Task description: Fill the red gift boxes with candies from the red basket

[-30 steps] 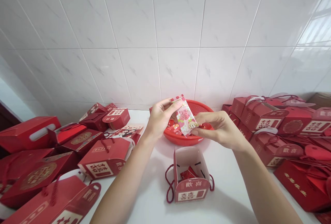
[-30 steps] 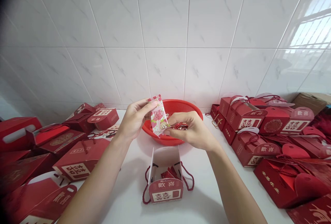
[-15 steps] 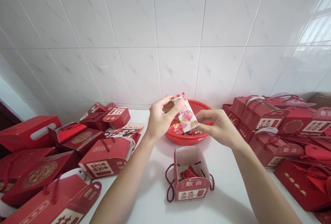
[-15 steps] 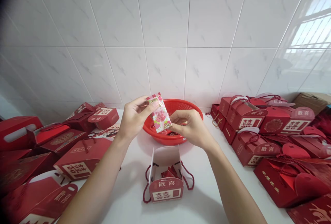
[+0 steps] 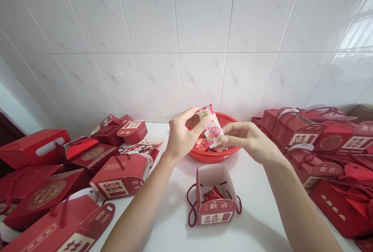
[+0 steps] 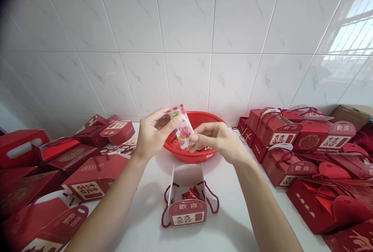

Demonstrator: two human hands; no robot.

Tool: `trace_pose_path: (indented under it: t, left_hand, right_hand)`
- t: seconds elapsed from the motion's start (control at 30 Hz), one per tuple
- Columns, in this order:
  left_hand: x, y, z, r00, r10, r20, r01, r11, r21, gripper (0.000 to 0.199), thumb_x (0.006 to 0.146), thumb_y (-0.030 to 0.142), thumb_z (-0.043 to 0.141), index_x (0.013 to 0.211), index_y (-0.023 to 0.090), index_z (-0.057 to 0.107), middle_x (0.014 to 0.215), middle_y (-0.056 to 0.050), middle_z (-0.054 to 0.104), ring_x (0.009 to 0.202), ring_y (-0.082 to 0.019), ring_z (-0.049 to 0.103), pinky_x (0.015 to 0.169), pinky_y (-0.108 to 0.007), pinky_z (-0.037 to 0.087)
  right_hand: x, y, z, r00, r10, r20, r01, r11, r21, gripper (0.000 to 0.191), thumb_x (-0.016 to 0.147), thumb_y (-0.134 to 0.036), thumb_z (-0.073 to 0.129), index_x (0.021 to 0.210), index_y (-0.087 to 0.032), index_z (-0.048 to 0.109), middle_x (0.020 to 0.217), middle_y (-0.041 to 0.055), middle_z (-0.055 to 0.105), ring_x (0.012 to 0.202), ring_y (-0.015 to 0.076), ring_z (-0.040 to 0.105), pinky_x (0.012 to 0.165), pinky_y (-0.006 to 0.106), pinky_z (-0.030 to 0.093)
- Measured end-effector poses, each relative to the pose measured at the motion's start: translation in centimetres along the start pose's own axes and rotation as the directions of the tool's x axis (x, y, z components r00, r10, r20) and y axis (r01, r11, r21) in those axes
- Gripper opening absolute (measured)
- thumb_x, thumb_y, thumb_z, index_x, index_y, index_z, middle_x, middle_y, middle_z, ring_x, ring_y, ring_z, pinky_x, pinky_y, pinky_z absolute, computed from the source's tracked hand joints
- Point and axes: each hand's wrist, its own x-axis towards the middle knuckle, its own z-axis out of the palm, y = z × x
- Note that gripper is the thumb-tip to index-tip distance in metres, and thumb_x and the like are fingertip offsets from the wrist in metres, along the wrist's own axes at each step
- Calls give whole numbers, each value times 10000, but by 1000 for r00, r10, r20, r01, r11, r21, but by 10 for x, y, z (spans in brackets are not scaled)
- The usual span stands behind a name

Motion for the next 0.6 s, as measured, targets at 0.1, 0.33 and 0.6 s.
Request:
trace_pose_path:
  t: [0.1,0.33,0.6]
  left_hand:
    - [0,0,1,1000,-9,2,9,999,32,212,848,382,726,908,179,718,815,-27,712,731,-155,657,651,-247,533]
    - [0,0,1,1000,-22,14,21,1000,18,208,835,372,739,885,172,713,819,-33,718,722,-154,650,644,-250,533]
    - [2,4,-2,996,-68,51,74,990,-122,170,797,328,765,776,178,688,721,5,667,676,-133,615,640,-247,516]
  right_hand:
    - [1,1,2,1000,1,1,-1,998,63,299,723,-365,842,893,-156,713,862,58,758,768,189,736,788,343,595]
    - [0,2,2,999,-44,2,44,996,78,215,777,-303,802,882,-152,689,868,52,743,759,178,721,820,393,610]
    - [1,1,5,998,-58,-26,59,997,51,251,749,-345,822,867,-154,710,837,49,745,739,167,713,755,329,598]
